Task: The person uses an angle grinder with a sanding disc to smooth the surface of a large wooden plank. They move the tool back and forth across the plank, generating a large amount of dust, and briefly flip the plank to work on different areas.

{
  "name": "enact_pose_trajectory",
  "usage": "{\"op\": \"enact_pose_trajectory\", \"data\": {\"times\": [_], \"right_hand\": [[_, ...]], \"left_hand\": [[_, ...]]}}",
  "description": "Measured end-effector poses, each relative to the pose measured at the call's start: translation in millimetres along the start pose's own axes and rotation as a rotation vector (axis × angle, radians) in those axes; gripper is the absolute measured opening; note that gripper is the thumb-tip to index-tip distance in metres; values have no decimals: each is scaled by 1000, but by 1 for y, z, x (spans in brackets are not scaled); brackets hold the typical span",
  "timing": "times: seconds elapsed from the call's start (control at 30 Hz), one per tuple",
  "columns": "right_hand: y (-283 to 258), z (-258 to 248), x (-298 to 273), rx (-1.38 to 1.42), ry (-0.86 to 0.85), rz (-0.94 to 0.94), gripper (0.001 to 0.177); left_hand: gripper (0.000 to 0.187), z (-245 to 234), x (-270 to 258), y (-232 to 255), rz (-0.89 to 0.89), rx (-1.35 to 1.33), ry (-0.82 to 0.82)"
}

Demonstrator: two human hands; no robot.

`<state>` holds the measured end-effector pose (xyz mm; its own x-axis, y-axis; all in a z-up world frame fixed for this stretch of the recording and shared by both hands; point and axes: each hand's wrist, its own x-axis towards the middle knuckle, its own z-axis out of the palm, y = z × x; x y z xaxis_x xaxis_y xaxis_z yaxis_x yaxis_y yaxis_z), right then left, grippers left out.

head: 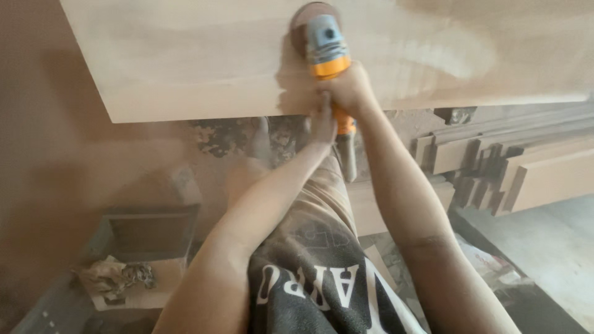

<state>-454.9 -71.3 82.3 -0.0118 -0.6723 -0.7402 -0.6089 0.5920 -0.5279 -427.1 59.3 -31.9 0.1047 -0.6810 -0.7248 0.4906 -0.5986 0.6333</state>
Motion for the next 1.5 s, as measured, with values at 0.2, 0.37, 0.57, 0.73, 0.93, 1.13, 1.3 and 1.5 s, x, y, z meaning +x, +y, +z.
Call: {"op": "enact_pose_trajectory", "data": {"times": [0.2, 0.37, 0.57, 0.73, 0.93, 1.13, 1.3, 1.5], "right_hand": [[-35, 62, -16, -185, -61, 24, 44], [-54, 72, -17, -293, -135, -12, 49], [-38, 17, -2, -296, -96, -54, 52], [-3, -61, 24, -227, -52, 11, 48], [68, -209, 50, -5, 14, 14, 42], [129, -330, 57, 170, 73, 32, 34], [159, -370, 56, 580, 142, 94, 30], [141, -356, 71, 631, 90, 21, 28]], "left_hand": [[71, -71, -10, 20, -54, -235, 24], [74, -82, -18, 25, -91, -377, 69], [77, -27, -4, 8, -128, -397, 40], [80, 56, 18, -18, -159, -320, -13], [81, 203, 44, -67, -60, -68, -70], [83, 338, 36, -76, -244, 183, -169], [84, 375, 37, -43, -373, 213, -368], [82, 363, 44, -5, -383, 237, -316]]}}
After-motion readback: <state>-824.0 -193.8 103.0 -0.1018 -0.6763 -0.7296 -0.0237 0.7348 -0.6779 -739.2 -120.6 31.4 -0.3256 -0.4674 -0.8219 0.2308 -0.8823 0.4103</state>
